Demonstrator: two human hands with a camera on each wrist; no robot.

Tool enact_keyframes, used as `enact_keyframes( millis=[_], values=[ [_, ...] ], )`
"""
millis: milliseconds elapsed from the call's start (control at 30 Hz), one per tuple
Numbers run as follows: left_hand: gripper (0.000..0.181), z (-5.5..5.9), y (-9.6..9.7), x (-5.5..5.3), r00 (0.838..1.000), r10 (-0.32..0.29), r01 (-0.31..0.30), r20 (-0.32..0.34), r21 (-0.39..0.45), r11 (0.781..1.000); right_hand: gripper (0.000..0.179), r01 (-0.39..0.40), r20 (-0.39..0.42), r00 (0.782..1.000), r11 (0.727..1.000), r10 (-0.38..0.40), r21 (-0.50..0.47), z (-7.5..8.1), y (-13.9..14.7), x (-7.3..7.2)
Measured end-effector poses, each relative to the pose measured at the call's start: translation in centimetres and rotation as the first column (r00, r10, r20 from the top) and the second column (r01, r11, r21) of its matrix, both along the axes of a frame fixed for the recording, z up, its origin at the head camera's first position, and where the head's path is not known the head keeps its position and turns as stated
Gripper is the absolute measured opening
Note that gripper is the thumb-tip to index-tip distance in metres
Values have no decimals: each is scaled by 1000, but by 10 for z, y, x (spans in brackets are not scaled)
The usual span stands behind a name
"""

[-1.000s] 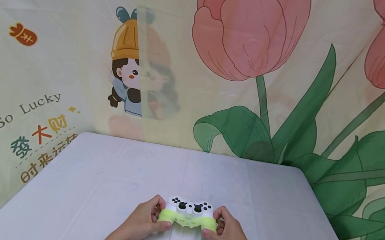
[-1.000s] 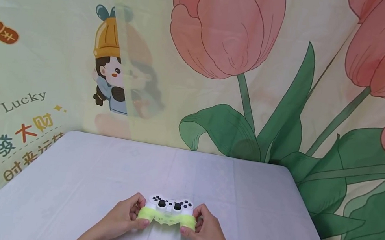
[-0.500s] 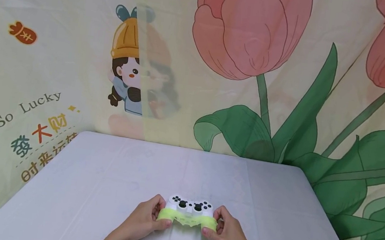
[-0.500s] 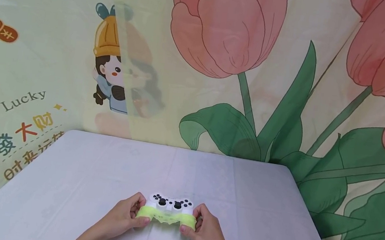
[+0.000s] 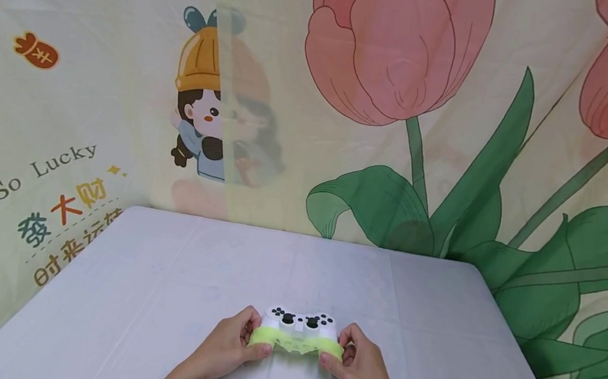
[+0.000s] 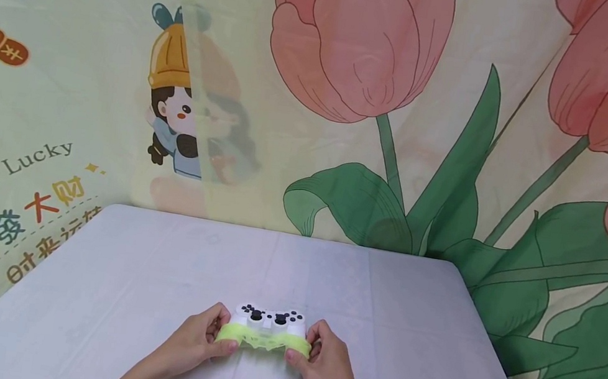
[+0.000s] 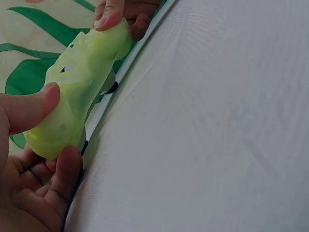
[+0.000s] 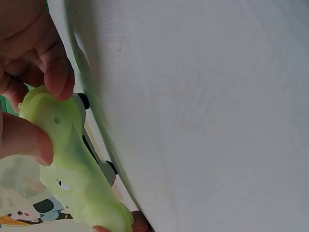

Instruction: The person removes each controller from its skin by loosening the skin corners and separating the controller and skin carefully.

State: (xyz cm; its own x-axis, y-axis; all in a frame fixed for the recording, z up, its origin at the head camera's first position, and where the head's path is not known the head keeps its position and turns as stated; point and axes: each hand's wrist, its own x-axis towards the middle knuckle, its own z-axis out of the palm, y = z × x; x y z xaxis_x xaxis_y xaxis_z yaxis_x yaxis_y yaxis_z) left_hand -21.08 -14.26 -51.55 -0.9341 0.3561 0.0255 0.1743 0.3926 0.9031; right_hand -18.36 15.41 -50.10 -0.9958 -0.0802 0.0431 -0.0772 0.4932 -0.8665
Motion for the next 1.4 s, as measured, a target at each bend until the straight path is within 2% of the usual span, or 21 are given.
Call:
enact_keyframes(
  millis=[167,333,500,633,767,933,1133,1267,1400],
  values=[
    [43,0,1,-1,1000,17,-17,15,26,1000,47,37,-20,999,999,-37,-27,-1,-1,-1],
    [47,-1,1,-1,999,29,-30,-38,-10,1000,51,-19,-9,1000,1000,19,8,-5,-1,-3],
    [52,0,0,-2,995,53,-54,-81,-5,999,62,-81,-40,996,997,80,-19,-6,1,-4],
    [54,1,-1,-3,993,61,-59,-96,26,998,61,-81,-90,992,996,83,25,-5,3,-3],
    [53,1,-1,-3,990,20,-15,-138,41,999,58,-53,-145,987,994,66,94,-4,3,-2],
    [54,1,0,-3,971,-43,44,-235,-2,999,55,-35,-193,979,986,67,166,-1,1,1],
    [50,0,2,-2,940,-27,13,-339,-46,999,50,-56,-188,977,974,98,221,2,-1,3],
    [46,0,3,-2,940,-8,-5,-342,-40,999,48,-68,-165,980,969,109,235,3,-3,4],
    [44,-1,3,-2,943,-2,-16,-332,-51,999,48,-75,-174,977,968,119,239,2,-3,5]
  ],
)
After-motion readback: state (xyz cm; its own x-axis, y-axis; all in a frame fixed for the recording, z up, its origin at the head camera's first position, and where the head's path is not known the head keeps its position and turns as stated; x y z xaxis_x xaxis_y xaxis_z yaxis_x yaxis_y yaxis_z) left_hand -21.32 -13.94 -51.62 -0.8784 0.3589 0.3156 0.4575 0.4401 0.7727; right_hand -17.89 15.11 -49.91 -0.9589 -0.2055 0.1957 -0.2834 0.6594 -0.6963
